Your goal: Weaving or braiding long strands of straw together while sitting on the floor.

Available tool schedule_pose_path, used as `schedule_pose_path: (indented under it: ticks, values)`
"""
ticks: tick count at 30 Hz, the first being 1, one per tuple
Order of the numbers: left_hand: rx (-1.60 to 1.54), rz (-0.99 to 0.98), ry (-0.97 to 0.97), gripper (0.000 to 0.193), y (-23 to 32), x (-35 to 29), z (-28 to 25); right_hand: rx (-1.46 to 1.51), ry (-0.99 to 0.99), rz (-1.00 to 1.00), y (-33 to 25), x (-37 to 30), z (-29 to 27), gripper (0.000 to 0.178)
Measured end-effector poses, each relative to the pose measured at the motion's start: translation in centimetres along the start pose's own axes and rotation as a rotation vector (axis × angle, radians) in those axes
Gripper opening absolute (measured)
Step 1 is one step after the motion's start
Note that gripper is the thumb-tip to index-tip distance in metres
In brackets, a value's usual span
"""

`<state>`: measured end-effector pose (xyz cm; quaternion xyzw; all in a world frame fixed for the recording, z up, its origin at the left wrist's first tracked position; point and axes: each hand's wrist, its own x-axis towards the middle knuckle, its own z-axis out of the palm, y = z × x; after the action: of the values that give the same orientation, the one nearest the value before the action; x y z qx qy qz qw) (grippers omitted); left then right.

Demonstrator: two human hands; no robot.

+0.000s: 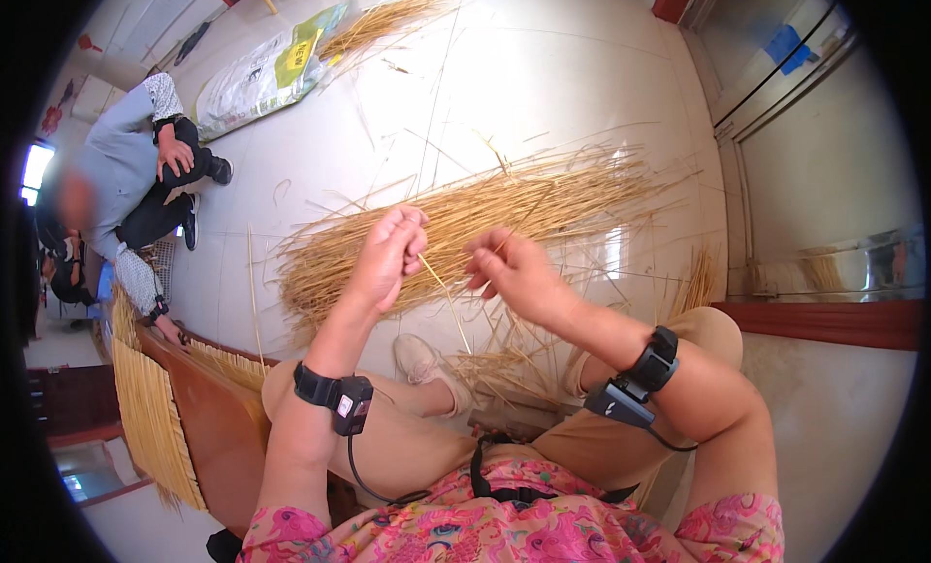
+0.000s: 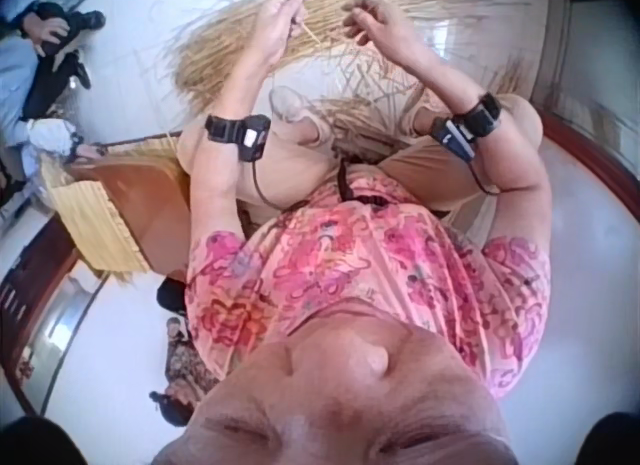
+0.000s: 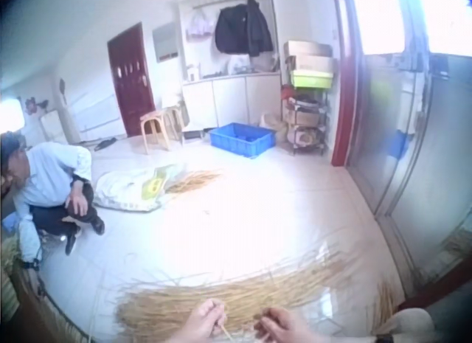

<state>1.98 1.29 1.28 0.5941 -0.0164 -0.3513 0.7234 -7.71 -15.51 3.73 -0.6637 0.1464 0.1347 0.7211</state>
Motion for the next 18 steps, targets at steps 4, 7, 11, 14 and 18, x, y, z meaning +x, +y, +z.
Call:
schedule_pose_path:
  ticks: [4,7,11,14,18]
  values:
    - [0.222,-0.158,-0.087,0.01,-4.0,0.2,-0.4,-0.724,0.025,-0.116,0.5,1.0,-2.8,0.017]
    - [0.499,-0.316,-0.331,0.022,-5.4,-0.8,0.2,-1.01,-0.021,-0.268,2.8,0.5,-3.8,0.017]
    - [0.747,0.044,-0.44,0.051,-3.8,-2.3,2.3,-1.29,-0.225,-0.144,4.0,-0.6,-3.6,0.012]
    - [0.205,-0.074,-0.449,0.034,-2.6,-1.8,2.9,-1.276,-0.369,0.008,4.6,-1.2,-2.6,0.011]
    - [0.178,0.017,-0.317,0.02,-2.6,-1.1,2.1,-1.148,-0.412,0.073,5.0,-1.3,-1.4,0.021]
